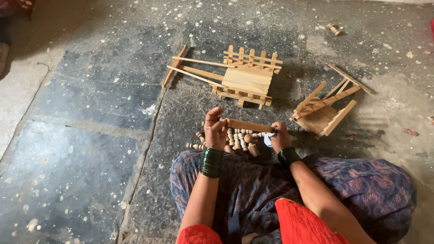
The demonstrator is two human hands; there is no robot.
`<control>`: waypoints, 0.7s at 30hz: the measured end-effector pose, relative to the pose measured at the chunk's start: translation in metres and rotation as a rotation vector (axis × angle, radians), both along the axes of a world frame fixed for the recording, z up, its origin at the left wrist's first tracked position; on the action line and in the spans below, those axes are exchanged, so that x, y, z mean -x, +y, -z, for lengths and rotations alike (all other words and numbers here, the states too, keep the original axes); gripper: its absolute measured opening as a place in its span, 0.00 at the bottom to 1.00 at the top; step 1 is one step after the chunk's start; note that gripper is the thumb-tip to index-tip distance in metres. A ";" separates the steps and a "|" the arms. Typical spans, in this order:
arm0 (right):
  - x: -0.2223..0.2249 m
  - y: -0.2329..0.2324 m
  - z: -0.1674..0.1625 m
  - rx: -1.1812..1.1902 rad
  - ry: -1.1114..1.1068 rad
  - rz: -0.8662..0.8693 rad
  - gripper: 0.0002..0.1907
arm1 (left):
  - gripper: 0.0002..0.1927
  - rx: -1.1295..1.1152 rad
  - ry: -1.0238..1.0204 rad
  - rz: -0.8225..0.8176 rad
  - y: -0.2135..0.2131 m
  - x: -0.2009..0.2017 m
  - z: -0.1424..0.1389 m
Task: The person sits on the floor and wipes wooden toy parts, including spindles, rails, and toy cart frames, one at a time with a white cloth, turning pieces to clean different sides and setting cleaned pieces aside.
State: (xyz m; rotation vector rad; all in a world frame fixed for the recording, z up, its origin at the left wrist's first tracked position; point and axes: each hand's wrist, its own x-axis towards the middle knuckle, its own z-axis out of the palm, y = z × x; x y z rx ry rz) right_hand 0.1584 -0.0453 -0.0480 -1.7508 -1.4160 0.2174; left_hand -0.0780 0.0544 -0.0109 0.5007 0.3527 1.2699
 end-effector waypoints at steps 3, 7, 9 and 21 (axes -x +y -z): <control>0.000 0.000 -0.001 0.029 0.008 0.010 0.20 | 0.23 0.024 0.031 0.004 -0.001 0.001 -0.003; 0.002 -0.001 -0.002 0.056 0.005 0.010 0.21 | 0.21 0.016 0.053 -0.049 -0.002 0.000 -0.006; 0.003 -0.002 -0.002 0.057 0.014 0.008 0.21 | 0.20 0.062 0.097 -0.085 -0.002 0.000 -0.007; 0.011 0.001 0.000 0.084 0.062 0.014 0.19 | 0.23 -0.016 0.109 -0.265 0.001 0.000 0.002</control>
